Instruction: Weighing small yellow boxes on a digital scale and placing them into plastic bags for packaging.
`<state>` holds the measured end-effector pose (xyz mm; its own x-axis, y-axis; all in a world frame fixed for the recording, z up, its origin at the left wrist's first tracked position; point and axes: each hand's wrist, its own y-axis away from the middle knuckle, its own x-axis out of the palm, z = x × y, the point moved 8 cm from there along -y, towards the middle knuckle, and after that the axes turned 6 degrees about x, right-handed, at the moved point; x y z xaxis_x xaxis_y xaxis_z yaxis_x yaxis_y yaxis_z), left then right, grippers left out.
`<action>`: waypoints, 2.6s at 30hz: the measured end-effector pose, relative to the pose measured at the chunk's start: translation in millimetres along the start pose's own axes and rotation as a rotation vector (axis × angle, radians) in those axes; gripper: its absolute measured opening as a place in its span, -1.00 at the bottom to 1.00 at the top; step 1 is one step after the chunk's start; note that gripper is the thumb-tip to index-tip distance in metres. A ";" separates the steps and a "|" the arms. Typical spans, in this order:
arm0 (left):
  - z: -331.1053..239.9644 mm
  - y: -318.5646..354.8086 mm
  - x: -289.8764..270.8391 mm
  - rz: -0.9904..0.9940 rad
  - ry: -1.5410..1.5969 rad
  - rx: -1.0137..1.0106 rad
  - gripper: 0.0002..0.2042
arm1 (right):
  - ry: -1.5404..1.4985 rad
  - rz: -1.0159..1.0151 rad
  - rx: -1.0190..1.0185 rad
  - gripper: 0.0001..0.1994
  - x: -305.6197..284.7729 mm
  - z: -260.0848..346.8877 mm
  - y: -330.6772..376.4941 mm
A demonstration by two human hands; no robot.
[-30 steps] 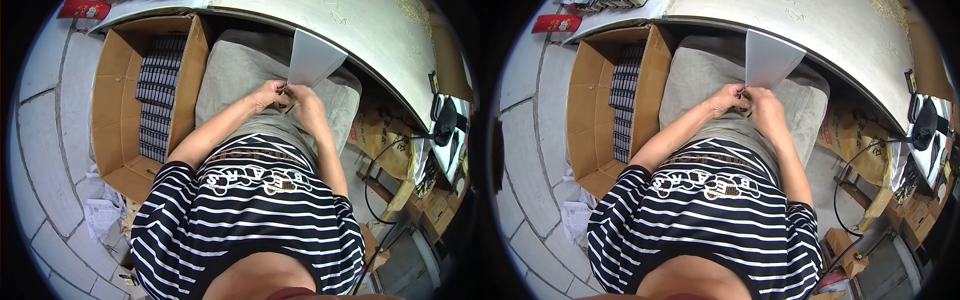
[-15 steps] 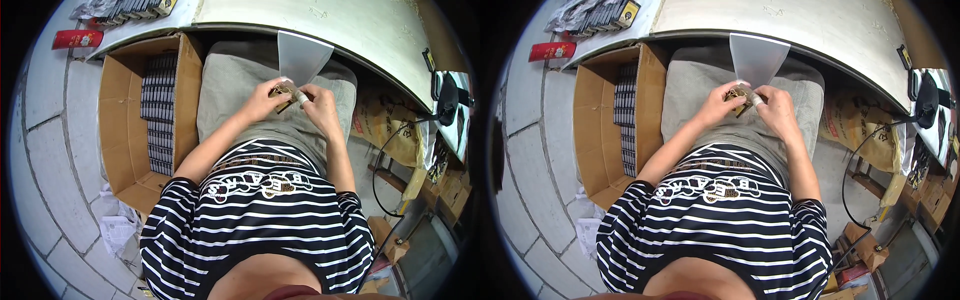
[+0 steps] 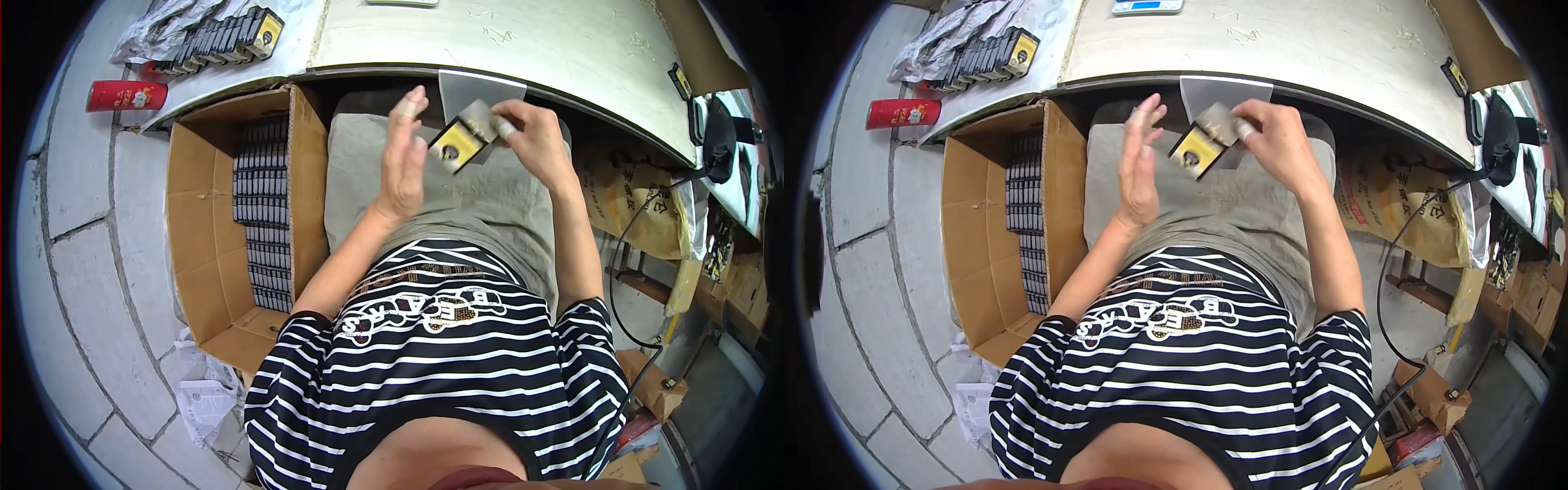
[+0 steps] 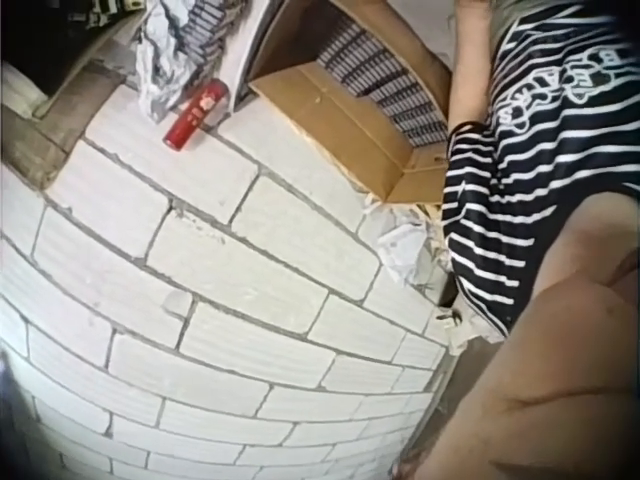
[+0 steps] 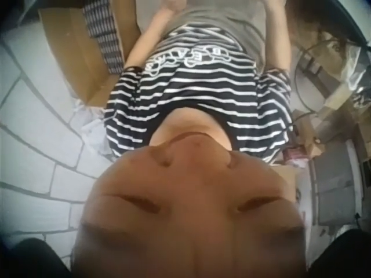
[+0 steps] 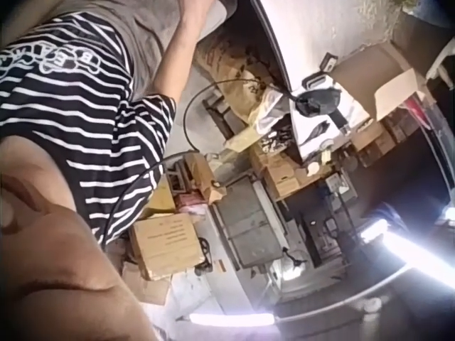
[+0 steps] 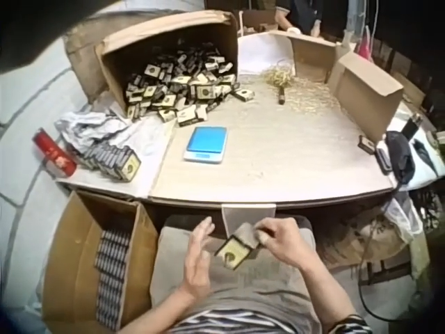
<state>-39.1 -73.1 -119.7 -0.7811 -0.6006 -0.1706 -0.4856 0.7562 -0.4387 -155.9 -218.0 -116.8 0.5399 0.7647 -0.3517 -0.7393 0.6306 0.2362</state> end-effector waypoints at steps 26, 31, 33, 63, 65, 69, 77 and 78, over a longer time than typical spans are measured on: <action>-52.3 -24.5 22.9 0.123 -0.300 0.359 -0.27 | -0.161 0.192 -0.218 -0.82 46.7 33.8 -6.1; -43.3 -37.4 -20.3 -0.117 -0.049 0.269 -0.41 | 0.196 -0.175 0.011 -0.87 -22.6 30.9 -35.2; -18.6 -36.3 -38.8 -0.209 0.024 0.098 -0.50 | 0.205 -0.154 -0.014 -0.88 -24.0 38.2 -39.5; 43.9 -91.3 -98.2 -0.503 0.005 -0.012 -0.81 | 0.965 -0.104 -0.528 -0.62 -47.9 58.9 -141.2; 43.6 -101.0 -110.7 -0.525 -0.058 -0.011 -0.80 | 0.929 -0.097 -0.530 -0.60 -50.3 51.0 -143.7; 40.8 -120.4 -125.5 -0.576 -0.069 0.005 -0.79 | 0.893 -0.097 -0.521 -0.60 -51.0 45.8 -145.5; 32.4 -207.5 -129.4 -0.411 -0.391 -0.079 -0.85 | 0.907 -0.133 -0.557 -0.33 -54.9 48.8 -141.4; 31.5 -227.6 -121.6 -0.290 -0.518 -0.063 -0.80 | 0.908 -0.134 -0.559 -0.33 -54.9 50.7 -140.8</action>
<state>178.7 -180.4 -26.9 -0.3279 -0.8216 -0.4664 -0.6855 0.5466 -0.4810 -61.1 -342.0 -84.8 0.2997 0.1642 -0.9398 -0.8999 0.3757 -0.2214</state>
